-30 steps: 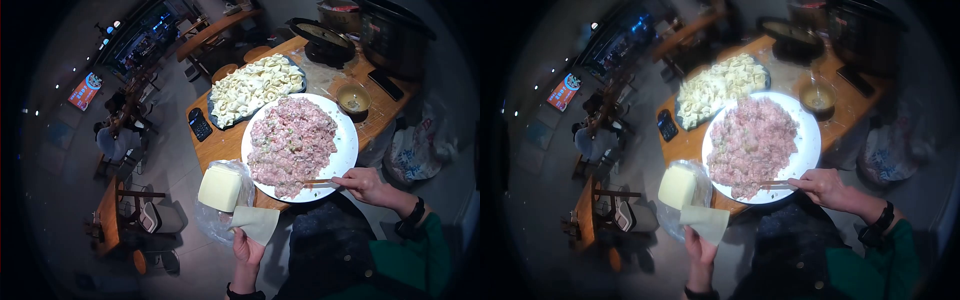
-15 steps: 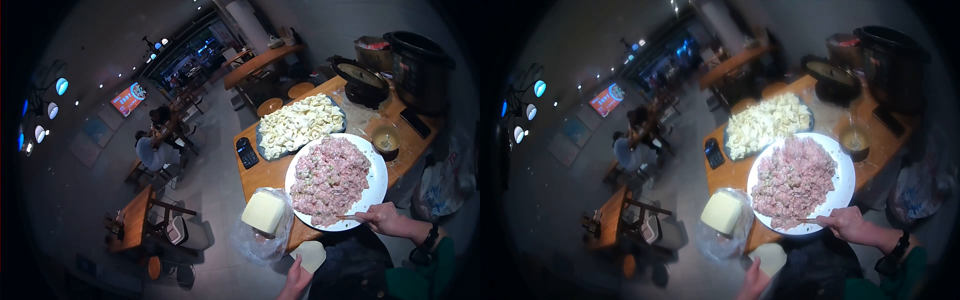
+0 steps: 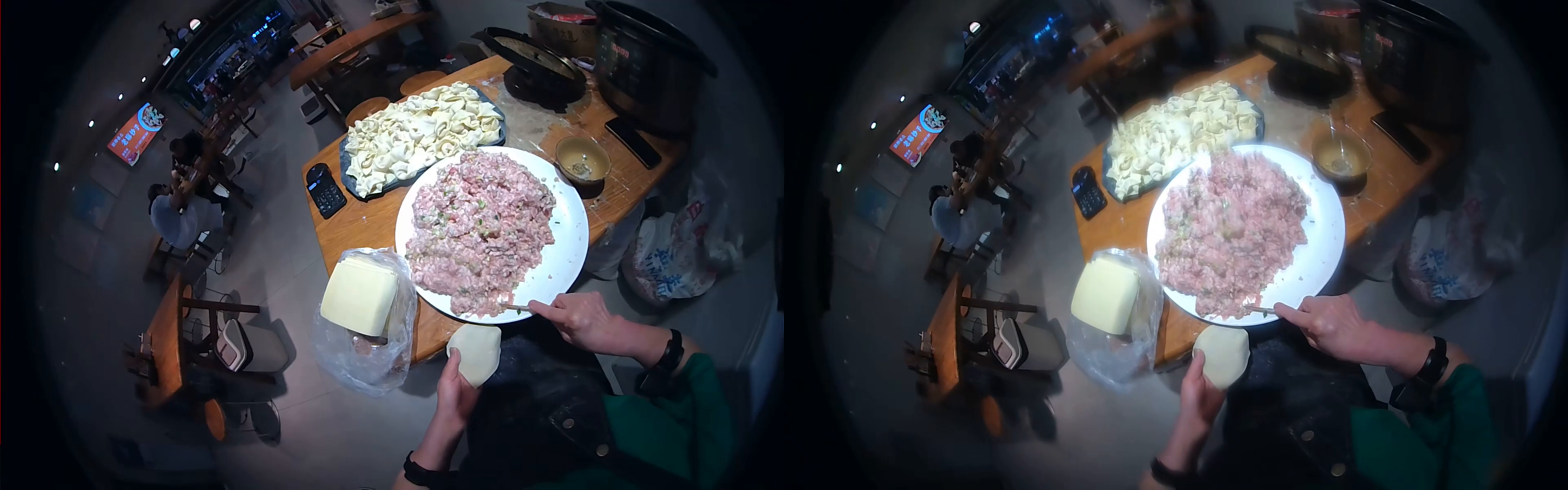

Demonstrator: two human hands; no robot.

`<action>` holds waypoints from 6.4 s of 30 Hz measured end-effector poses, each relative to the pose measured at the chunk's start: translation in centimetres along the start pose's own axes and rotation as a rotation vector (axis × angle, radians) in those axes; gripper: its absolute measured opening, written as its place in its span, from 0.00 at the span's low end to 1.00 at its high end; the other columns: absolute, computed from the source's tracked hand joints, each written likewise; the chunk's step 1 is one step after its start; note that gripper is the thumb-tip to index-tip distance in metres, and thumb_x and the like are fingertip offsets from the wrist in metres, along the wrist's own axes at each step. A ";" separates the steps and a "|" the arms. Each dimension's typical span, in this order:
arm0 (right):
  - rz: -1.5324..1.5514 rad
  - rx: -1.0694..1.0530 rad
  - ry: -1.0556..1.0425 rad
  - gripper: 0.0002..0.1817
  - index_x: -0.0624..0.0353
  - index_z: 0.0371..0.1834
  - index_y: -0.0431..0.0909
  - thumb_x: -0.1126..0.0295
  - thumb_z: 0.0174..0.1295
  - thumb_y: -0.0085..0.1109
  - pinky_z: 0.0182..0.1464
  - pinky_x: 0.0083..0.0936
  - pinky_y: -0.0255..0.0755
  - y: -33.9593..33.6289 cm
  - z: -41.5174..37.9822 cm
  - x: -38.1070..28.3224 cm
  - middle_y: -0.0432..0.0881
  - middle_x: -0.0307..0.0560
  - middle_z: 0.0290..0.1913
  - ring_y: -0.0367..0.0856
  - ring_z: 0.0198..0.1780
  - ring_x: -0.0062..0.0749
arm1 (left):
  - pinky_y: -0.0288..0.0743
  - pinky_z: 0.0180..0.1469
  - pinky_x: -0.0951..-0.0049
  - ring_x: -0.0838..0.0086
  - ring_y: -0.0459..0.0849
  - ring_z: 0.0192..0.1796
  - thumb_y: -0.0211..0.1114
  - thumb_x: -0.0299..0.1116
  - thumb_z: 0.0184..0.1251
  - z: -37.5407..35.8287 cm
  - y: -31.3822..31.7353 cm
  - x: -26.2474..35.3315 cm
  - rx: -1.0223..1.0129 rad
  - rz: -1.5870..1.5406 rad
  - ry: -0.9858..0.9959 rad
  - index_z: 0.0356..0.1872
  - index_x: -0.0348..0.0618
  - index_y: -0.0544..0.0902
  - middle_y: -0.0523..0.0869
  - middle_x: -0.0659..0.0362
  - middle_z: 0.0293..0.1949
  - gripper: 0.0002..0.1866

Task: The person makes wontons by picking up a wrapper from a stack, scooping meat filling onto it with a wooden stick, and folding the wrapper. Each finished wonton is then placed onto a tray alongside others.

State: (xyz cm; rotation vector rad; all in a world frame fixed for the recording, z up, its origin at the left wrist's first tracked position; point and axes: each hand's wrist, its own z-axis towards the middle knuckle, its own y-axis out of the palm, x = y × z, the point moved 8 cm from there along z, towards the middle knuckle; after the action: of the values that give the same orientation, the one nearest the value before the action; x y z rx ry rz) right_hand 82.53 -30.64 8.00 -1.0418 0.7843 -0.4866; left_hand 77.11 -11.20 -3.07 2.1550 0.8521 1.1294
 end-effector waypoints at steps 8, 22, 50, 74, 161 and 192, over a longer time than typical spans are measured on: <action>0.014 -0.020 -0.033 0.31 0.46 0.58 0.72 0.77 0.47 0.58 0.24 0.35 0.69 0.5 0.6 -1.0 0.75 0.43 0.26 0.77 0.26 0.40 | 0.54 0.71 0.64 0.65 0.64 0.68 0.37 0.41 0.77 0.9 2.6 0.5 -0.140 -0.009 0.010 0.68 0.34 0.56 0.65 0.51 0.67 0.26; 0.086 0.005 0.003 0.32 0.45 0.59 0.73 0.79 0.46 0.59 0.21 0.34 0.66 1.6 0.6 -1.6 0.75 0.40 0.23 0.76 0.23 0.37 | 0.52 0.71 0.66 0.64 0.63 0.69 0.33 0.41 0.77 0.5 4.8 1.2 -0.257 -0.042 -0.007 0.68 0.32 0.56 0.64 0.49 0.67 0.26; 0.162 -0.097 -0.133 0.30 0.46 0.59 0.73 0.81 0.49 0.58 0.24 0.32 0.69 3.1 0.1 -4.2 0.78 0.41 0.29 0.77 0.26 0.37 | 0.53 0.72 0.62 0.61 0.63 0.69 0.31 0.41 0.78 0.9 2.8 1.4 -0.254 -0.071 0.066 0.68 0.32 0.55 0.64 0.47 0.67 0.26; 0.778 -0.084 -0.066 0.23 0.54 0.63 0.71 0.76 0.63 0.55 0.31 0.19 0.73 0.5 0.7 -3.3 0.81 0.43 0.24 0.80 0.26 0.21 | 0.55 0.70 0.56 0.57 0.66 0.67 0.36 0.46 0.77 -0.5 2.1 2.6 -0.139 -0.067 0.126 0.66 0.34 0.60 0.68 0.46 0.64 0.28; 0.358 0.379 -0.290 0.17 0.60 0.40 0.81 0.78 0.43 0.65 0.25 0.29 0.72 -3.2 6.5 -2.2 0.78 0.47 0.24 0.79 0.24 0.41 | 0.75 0.43 0.67 0.59 0.82 0.39 0.60 0.18 0.54 -0.5 12.9 8.0 -0.099 1.447 1.192 0.40 0.35 0.80 0.82 0.49 0.38 0.11; 0.841 0.230 0.491 0.15 0.62 0.56 0.77 0.71 0.70 0.47 0.24 0.11 0.62 -2.3 1.0 10.1 0.81 0.35 0.29 0.68 0.22 0.11 | 0.76 0.36 0.73 0.69 0.83 0.35 0.69 0.20 0.45 -6.5 10.0 22.3 0.198 2.052 1.242 0.32 0.44 0.83 0.83 0.61 0.33 0.11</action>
State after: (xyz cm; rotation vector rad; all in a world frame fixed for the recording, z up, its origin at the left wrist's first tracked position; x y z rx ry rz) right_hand 89.72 -38.04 6.95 -0.3042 1.4664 -0.0877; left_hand 84.26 0.12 18.43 1.6404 -1.6364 3.3506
